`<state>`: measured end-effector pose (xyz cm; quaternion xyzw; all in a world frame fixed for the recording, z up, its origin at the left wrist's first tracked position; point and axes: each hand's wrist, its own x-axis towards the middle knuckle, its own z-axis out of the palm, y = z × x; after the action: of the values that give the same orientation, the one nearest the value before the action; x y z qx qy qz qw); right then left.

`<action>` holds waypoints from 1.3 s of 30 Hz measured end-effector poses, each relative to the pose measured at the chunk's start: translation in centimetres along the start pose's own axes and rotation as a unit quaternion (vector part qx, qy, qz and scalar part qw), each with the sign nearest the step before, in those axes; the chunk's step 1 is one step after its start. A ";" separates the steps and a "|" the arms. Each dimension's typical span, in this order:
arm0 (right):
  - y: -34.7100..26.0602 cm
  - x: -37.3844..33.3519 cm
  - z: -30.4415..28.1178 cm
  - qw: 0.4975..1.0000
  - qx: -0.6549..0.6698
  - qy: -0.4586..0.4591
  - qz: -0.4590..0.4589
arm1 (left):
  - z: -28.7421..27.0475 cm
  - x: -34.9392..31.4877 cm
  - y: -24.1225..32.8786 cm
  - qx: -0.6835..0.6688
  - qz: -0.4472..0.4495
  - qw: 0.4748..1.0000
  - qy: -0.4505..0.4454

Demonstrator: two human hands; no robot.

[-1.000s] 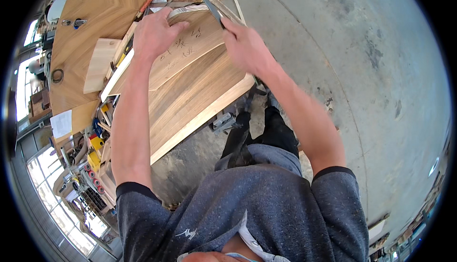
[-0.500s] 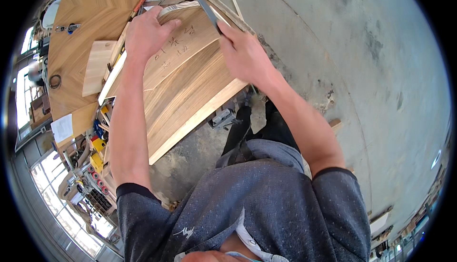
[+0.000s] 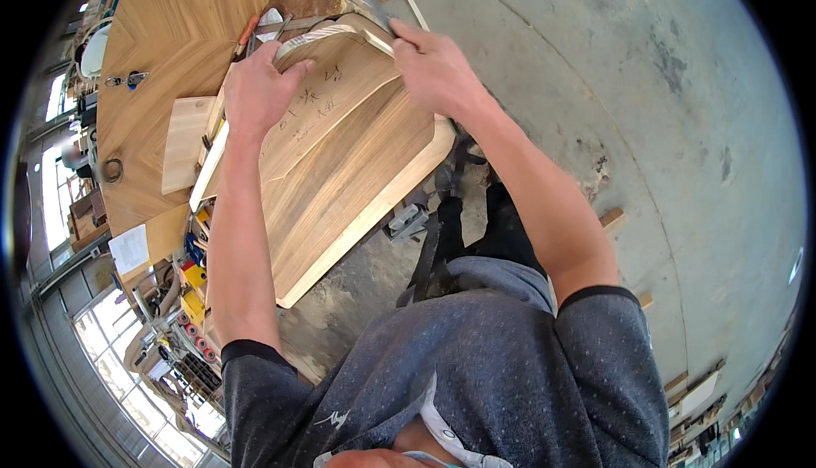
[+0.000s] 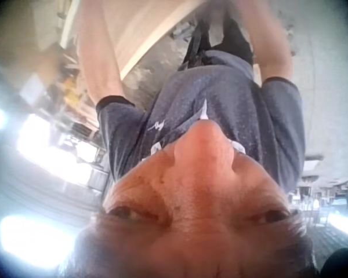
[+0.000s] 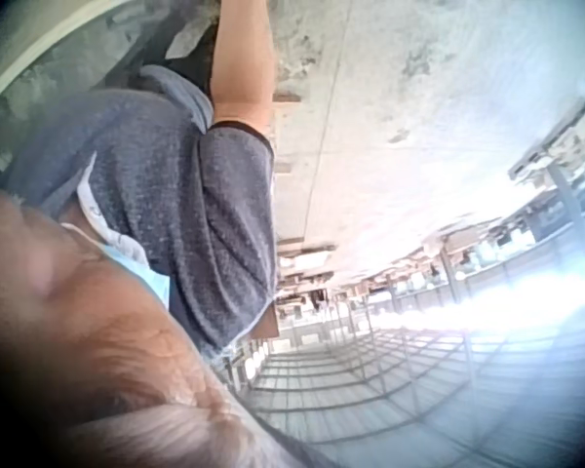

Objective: The person secures a wooden board to a frame using a ratchet strap and a mallet. They then use a file to smooth the edges of the wooden board and a cloth to wipe the surface.

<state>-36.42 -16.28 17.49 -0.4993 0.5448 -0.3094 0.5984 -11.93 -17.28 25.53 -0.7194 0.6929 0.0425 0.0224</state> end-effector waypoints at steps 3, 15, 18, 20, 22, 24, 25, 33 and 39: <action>0.1 -0.8 -0.5 1.000 0.019 -0.008 0.018 | 0.0 -0.3 0.0 -0.012 -0.007 1.000 0.001; 2.4 -3.8 2.0 0.993 0.012 -0.048 -0.106 | 0.4 -0.9 0.6 -0.039 -0.010 0.998 0.039; -0.4 -1.8 1.4 0.994 -0.005 -0.074 -0.080 | -0.1 -0.7 1.2 -0.029 -0.017 0.999 0.020; -0.8 -1.6 1.2 0.994 -0.018 -0.082 -0.075 | -0.2 -0.5 1.3 -0.022 -0.022 0.999 0.012; 2.2 -3.5 2.3 0.990 0.017 -0.047 -0.130 | 0.0 -0.8 0.8 -0.025 -0.024 0.999 0.014; 3.0 -3.3 2.6 0.986 0.019 -0.027 -0.165 | 0.2 0.0 0.6 -0.004 -0.010 1.000 0.024; 2.3 -2.3 2.4 0.986 0.006 -0.022 -0.166 | 0.4 -0.1 0.6 0.006 -0.001 1.000 0.023; 0.7 -0.1 0.8 0.997 0.062 -0.032 -0.012 | 0.7 -1.0 0.3 -0.037 -0.010 0.999 0.028; 1.6 -2.8 2.6 0.994 0.009 -0.033 -0.103 | 0.6 -1.2 0.9 -0.044 -0.004 0.998 0.045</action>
<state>-34.81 -12.59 16.73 -0.5575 0.4674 -0.3579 0.5854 -12.88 -16.05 25.11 -0.7234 0.6881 0.0402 -0.0406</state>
